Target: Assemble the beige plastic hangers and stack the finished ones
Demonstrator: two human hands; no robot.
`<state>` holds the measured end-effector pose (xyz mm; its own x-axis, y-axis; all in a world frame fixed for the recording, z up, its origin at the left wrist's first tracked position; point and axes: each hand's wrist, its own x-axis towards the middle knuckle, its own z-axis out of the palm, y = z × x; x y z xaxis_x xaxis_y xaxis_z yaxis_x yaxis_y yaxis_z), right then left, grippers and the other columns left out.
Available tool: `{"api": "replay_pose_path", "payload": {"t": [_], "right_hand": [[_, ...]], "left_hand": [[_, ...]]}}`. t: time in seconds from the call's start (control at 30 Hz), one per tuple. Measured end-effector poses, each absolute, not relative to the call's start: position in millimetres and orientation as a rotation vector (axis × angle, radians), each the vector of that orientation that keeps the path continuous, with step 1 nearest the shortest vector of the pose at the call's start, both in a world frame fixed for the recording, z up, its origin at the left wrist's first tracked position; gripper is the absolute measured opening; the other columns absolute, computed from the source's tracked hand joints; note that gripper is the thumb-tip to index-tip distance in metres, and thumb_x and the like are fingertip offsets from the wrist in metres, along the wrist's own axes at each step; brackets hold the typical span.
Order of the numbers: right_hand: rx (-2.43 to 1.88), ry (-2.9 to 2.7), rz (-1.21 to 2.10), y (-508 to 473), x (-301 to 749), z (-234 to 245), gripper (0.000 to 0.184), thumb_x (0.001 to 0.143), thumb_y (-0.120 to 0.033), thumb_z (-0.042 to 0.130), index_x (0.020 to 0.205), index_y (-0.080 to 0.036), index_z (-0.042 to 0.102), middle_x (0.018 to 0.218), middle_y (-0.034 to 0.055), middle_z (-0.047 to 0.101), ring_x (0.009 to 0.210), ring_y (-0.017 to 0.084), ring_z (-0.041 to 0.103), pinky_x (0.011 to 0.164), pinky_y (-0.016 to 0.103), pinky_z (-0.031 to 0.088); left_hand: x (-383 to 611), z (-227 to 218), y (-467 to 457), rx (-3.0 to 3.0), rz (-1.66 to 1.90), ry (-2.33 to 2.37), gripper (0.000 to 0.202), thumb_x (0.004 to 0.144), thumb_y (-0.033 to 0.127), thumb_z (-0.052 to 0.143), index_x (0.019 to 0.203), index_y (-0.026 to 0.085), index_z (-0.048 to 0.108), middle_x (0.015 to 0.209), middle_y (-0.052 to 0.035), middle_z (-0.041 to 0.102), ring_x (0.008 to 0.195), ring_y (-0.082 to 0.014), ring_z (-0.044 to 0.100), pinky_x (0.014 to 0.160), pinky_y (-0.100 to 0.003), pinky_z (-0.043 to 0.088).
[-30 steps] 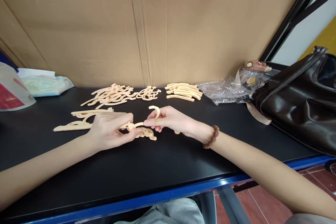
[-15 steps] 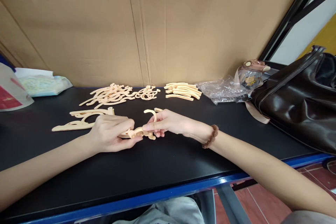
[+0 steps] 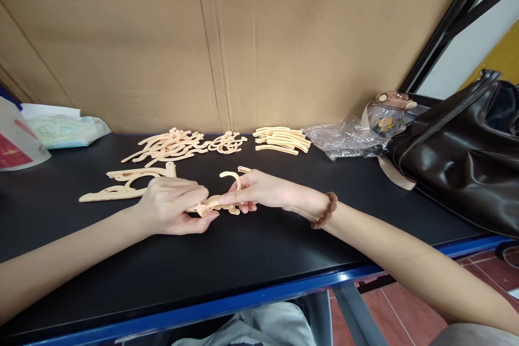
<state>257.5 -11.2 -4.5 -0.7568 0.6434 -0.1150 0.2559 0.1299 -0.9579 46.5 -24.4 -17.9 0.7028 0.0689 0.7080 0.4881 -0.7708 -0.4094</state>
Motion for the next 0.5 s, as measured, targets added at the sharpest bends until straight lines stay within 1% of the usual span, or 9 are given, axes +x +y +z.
{"api": "replay_pose_path", "payload": {"t": [0.27, 0.4, 0.5], "right_hand": [[-0.874, -2.12, 1.619, -11.3, 256.9, -5.7, 0.033, 0.078, -0.043, 0.069, 0.069, -0.013, 0.061, 0.057, -0.0041, 0.052, 0.052, 0.006, 0.041, 0.05, 0.02, 0.034], [-0.876, -2.129, 1.604, -9.0, 257.8, -7.5, 0.034, 0.079, -0.046, 0.067, 0.069, -0.014, 0.061, 0.057, -0.0043, 0.051, 0.051, 0.006, 0.041, 0.051, 0.02, 0.034], [-0.885, -2.126, 1.613, -8.1, 257.5, -7.6, 0.035, 0.077, -0.047, 0.068, 0.069, -0.014, 0.061, 0.055, -0.0048, 0.05, 0.05, 0.006, 0.039, 0.05, 0.021, 0.032]], "left_hand": [[47.1, -16.9, -25.6, -2.318, -0.931, -0.442, 0.031, 0.078, 0.029, 0.054, 0.052, 0.02, 0.04, 0.039, 0.0079, 0.039, 0.035, -0.0063, 0.039, 0.039, -0.02, 0.029], [47.8, -16.4, -25.8, -2.32, -0.925, -0.444, 0.031, 0.077, 0.029, 0.055, 0.052, 0.02, 0.041, 0.039, 0.008, 0.039, 0.035, -0.0063, 0.039, 0.038, -0.021, 0.028], [48.3, -16.1, -24.9, -2.3, -0.919, -0.453, 0.033, 0.078, 0.031, 0.055, 0.05, 0.019, 0.041, 0.039, 0.0077, 0.04, 0.035, -0.0063, 0.039, 0.037, -0.022, 0.026]]}}
